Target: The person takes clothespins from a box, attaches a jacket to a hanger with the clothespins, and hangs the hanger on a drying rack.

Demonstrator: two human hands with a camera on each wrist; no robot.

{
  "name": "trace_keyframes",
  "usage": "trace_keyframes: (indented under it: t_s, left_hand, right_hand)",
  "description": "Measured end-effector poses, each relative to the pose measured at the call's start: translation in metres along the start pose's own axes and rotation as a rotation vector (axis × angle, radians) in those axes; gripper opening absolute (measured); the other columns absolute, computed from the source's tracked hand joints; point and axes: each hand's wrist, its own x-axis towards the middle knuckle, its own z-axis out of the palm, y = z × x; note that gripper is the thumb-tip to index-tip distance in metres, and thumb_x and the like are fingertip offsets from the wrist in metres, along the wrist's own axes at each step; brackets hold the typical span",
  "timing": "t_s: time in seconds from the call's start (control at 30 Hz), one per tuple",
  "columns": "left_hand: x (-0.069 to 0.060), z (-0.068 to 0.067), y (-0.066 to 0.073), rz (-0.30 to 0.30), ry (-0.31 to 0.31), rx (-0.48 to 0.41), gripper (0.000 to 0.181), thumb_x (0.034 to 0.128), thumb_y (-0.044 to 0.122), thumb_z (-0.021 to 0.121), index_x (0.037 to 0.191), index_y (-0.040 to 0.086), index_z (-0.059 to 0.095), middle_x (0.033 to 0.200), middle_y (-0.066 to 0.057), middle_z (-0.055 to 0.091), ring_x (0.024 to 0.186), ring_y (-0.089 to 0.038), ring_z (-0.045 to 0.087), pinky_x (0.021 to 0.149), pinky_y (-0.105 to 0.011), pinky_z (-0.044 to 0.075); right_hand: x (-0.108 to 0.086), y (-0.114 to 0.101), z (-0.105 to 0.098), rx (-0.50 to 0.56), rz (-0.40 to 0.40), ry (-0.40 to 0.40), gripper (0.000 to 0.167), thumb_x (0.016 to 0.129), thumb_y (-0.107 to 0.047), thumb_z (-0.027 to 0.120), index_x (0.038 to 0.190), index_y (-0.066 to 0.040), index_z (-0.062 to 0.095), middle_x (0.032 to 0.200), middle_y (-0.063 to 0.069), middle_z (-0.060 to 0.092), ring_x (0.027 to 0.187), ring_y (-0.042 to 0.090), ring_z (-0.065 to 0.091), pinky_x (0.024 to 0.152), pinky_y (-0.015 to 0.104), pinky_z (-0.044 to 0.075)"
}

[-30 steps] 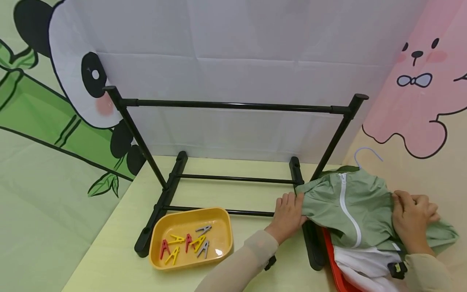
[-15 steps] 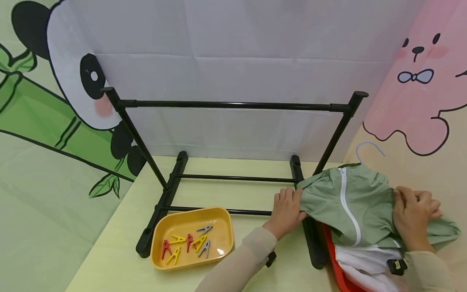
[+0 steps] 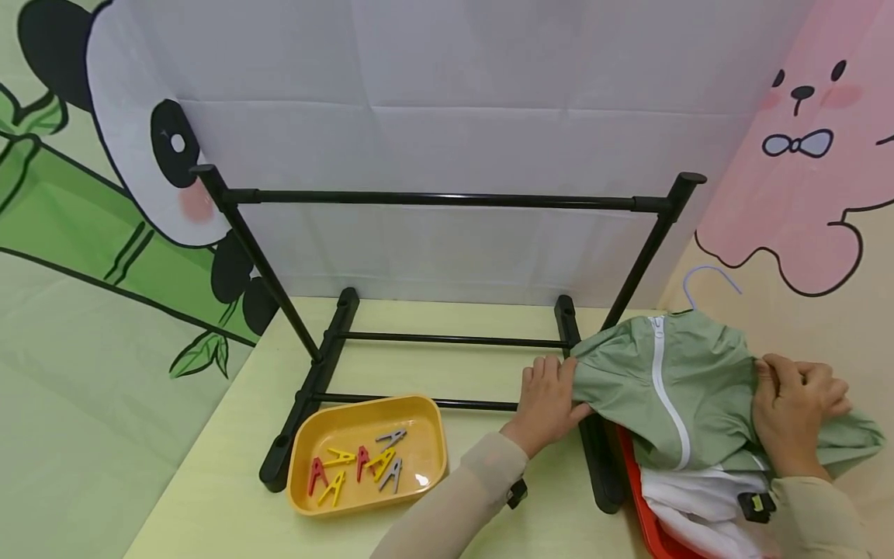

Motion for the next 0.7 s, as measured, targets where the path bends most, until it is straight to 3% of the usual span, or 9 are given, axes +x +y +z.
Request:
trace_keyframes:
  t_s: [0.23,0.33,0.4,0.47,0.7]
  left_hand:
    - [0.0003,-0.0027,-0.0020,-0.004,0.023,-0.010,0.067,0.0829,0.067,0.065,0.125,0.016,0.054,0.093,0.001,0.043,0.078,-0.014,0.030,0.066,-0.025,0.017]
    - [0.0005,-0.0052,-0.0032,-0.004,0.015,-0.016,0.067,0.0837,0.066,0.065,0.127,0.016,0.055,0.094,0.001,0.044,0.078,-0.013,0.031,0.067,-0.025,0.016]
    - [0.0005,-0.0066,-0.0038,-0.004,0.004,-0.019,0.067,0.0844,0.066,0.065,0.128,0.016,0.055,0.095,0.001,0.045,0.079,-0.013,0.032,0.067,-0.025,0.017]
    - [0.0005,-0.0077,-0.0045,-0.005,-0.004,-0.021,0.067,0.0848,0.066,0.064,0.129,0.016,0.055,0.096,0.001,0.046,0.080,-0.014,0.034,0.067,-0.025,0.018]
    - [-0.0001,-0.0075,-0.0065,-0.012,-0.006,-0.034,0.067,0.0858,0.064,0.064,0.131,0.015,0.056,0.099,0.000,0.048,0.085,-0.014,0.038,0.069,-0.026,0.024]
  right_hand:
    - [-0.0002,-0.0010,0.0023,0.005,0.003,0.055,0.051,0.102,-0.041,0.050,0.101,0.009,0.060,0.100,0.034,0.041,0.092,0.052,0.027,0.088,0.061,0.009]
    - [0.0001,-0.0010,0.0020,0.007,0.009,0.068,0.056,0.101,-0.046,0.048,0.101,0.009,0.060,0.100,0.034,0.042,0.089,0.026,0.033,0.088,0.060,0.009]
    - [0.0006,-0.0011,0.0015,0.010,0.007,0.074,0.056,0.100,-0.046,0.049,0.101,0.009,0.060,0.100,0.033,0.041,0.094,0.009,0.025,0.088,0.059,0.009]
    - [0.0011,-0.0013,0.0009,0.016,-0.001,0.079,0.055,0.100,-0.044,0.050,0.100,0.009,0.060,0.099,0.033,0.041,0.099,0.001,0.013,0.087,0.057,0.009]
    - [0.0042,-0.0071,0.0014,0.030,-0.035,0.115,0.060,0.099,-0.048,0.049,0.097,0.010,0.060,0.098,0.033,0.042,0.099,0.001,0.015,0.088,0.055,0.009]
